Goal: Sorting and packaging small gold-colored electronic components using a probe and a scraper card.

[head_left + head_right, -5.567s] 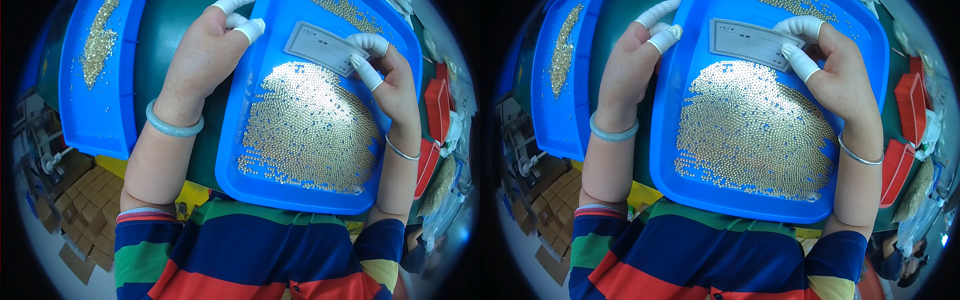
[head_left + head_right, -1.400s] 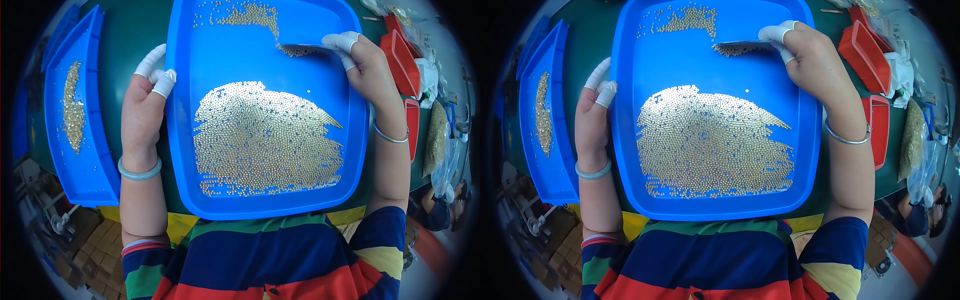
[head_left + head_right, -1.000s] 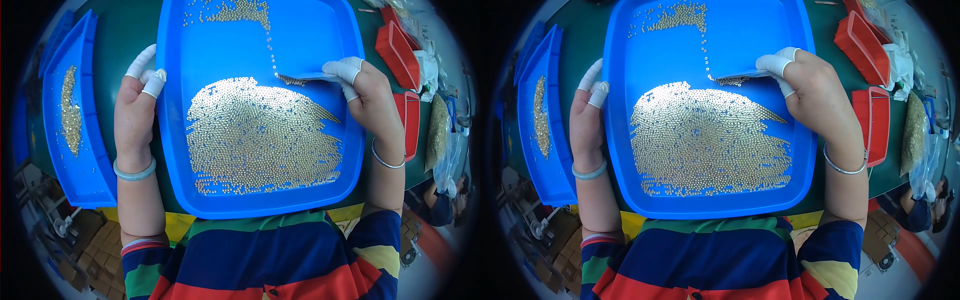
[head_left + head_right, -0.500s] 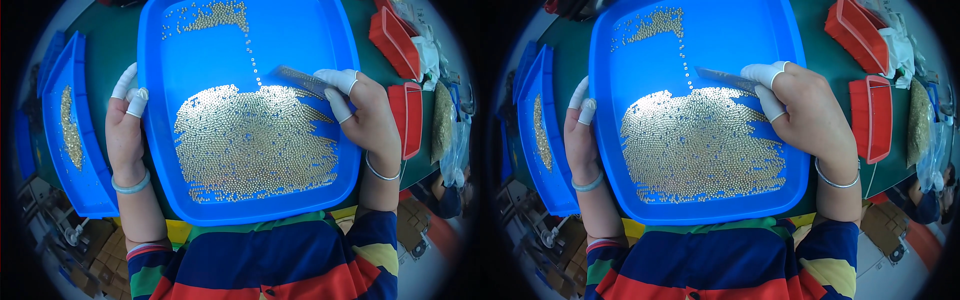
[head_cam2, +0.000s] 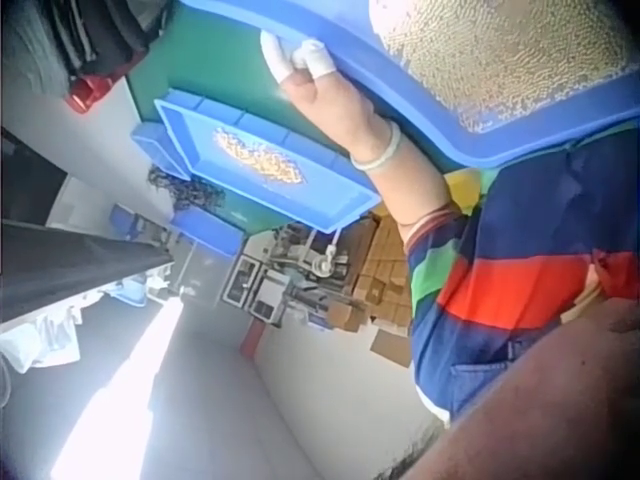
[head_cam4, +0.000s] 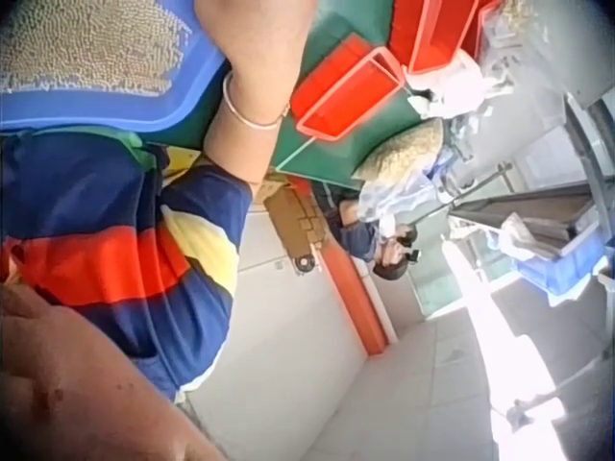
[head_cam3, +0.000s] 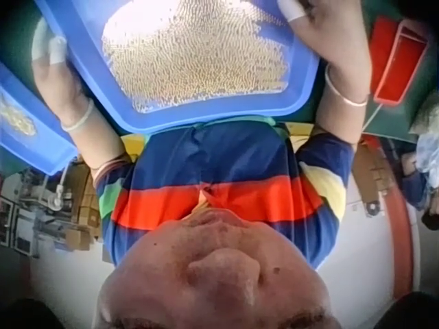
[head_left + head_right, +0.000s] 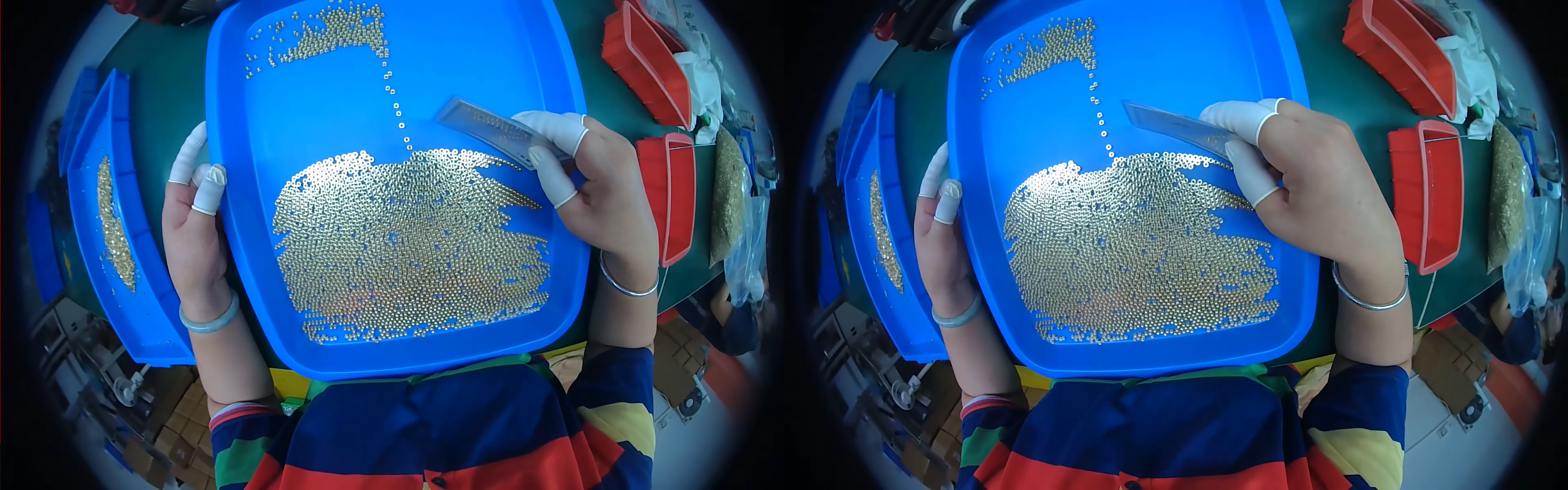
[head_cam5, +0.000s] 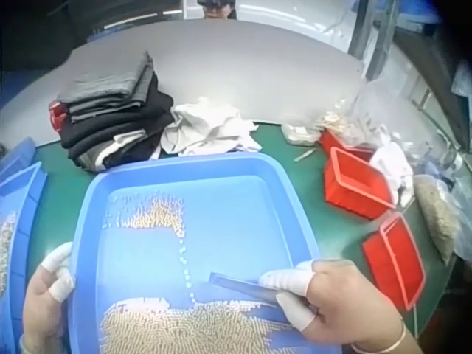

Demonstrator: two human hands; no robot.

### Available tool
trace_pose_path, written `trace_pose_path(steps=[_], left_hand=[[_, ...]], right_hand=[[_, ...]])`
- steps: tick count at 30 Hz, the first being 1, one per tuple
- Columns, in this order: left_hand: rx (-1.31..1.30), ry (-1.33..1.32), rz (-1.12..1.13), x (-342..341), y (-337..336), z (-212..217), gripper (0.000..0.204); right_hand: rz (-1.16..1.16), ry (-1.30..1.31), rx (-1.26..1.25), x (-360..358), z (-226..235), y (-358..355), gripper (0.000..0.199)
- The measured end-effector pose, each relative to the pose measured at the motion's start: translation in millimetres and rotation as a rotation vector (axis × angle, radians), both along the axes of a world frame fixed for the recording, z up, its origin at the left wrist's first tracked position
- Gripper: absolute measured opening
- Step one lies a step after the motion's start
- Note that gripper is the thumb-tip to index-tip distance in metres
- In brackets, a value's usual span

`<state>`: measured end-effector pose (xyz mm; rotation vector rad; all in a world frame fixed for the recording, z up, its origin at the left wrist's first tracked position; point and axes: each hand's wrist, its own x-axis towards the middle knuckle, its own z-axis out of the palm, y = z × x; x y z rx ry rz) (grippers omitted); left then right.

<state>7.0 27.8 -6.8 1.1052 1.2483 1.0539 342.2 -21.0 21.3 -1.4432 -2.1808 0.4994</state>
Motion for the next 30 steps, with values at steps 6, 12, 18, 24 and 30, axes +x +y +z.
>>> trace_pose_path(steps=[6,12,18,24,30], left_hand=[[-0.003,-0.015,-0.047,-4,1,-1,0.046],[0.011,-0.007,-0.036,-5,0,-3,0.046],[0.013,-0.012,-0.047,-7,0,-4,0.046],[0.010,0.004,-0.032,-4,1,-2,0.047],[0.005,0.008,-0.035,-4,0,-1,0.050]], right_hand=[[0.046,0.055,0.014,1,0,0,0.027],[0.049,0.032,-0.072,1,4,-5,0.026],[0.029,-0.014,-0.123,0,7,-7,0.027],[-0.109,0.046,-0.081,6,5,-5,0.029],[-0.252,0.159,0.049,3,-11,1,0.026]])
